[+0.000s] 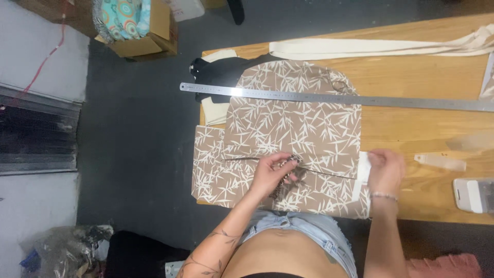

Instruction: Assembling a fabric bag by measuring, folding, and aligning decorative trim

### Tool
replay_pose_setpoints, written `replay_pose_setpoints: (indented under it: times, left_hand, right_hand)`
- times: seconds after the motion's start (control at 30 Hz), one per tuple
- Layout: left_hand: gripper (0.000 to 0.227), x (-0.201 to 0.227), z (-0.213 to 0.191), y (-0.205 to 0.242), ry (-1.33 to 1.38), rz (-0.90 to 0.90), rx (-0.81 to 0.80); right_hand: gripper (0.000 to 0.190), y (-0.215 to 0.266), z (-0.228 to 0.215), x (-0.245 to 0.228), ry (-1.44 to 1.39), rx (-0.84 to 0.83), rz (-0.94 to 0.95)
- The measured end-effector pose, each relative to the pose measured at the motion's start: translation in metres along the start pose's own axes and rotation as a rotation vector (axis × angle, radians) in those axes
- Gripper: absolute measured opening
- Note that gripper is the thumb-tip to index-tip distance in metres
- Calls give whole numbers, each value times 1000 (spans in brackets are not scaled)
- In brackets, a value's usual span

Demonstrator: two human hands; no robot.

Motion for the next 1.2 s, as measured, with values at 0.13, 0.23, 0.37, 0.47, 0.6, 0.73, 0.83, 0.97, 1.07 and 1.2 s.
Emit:
replay_pose_setpoints:
  times: [0.13, 0.23, 0.37, 0.47, 0.6, 0.73, 0.83, 0.97, 1.07, 1.2]
  left_hand:
    - [28, 0, 3, 7, 0, -2, 28]
    - [27, 6, 7, 11, 2, 21, 33]
    - [25, 14, 6, 15, 3, 67, 27]
    - [24, 15, 3, 17, 13, 75, 9]
    - [23, 9, 0, 15, -41, 98, -43]
    - [22, 13, -1, 15, -53, 144, -80]
    - [35, 11, 1, 15, -54, 189, -104]
    - [35, -1, -7, 5, -57, 169, -100]
    - [38, 3, -13, 7, -37, 179, -77]
    - [42, 1, -19, 9, -89, 265, -112]
  right_hand:
    - [34, 56, 1, -97, -602, -124, -256]
    - [19, 82, 8, -131, -676, -179, -221]
    - [19, 81, 12, -145, -690, -173, -207]
    - [18, 80, 19, -144, -733, -189, -185]
    - [21, 80, 24, -141, -788, -228, -132]
    - [21, 77, 31, -135, -820, -307, -51]
    - [22, 73, 35, -127, -784, -334, -50]
    - [26, 78, 37, -130, -785, -402, -3]
    - [24, 80, 43, -126, -817, -473, 42]
    - [25, 79, 52, -118, -832, -524, 77]
Point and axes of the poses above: each hand's wrist, its own y-axis away from the middle knuckle, its own z-axis out of the palm, x = y × z, the point moved 3 cm from there along -y, towards the middle knuckle, and after that the axes turned 9 degrees about -z, right-handed, at the moved point
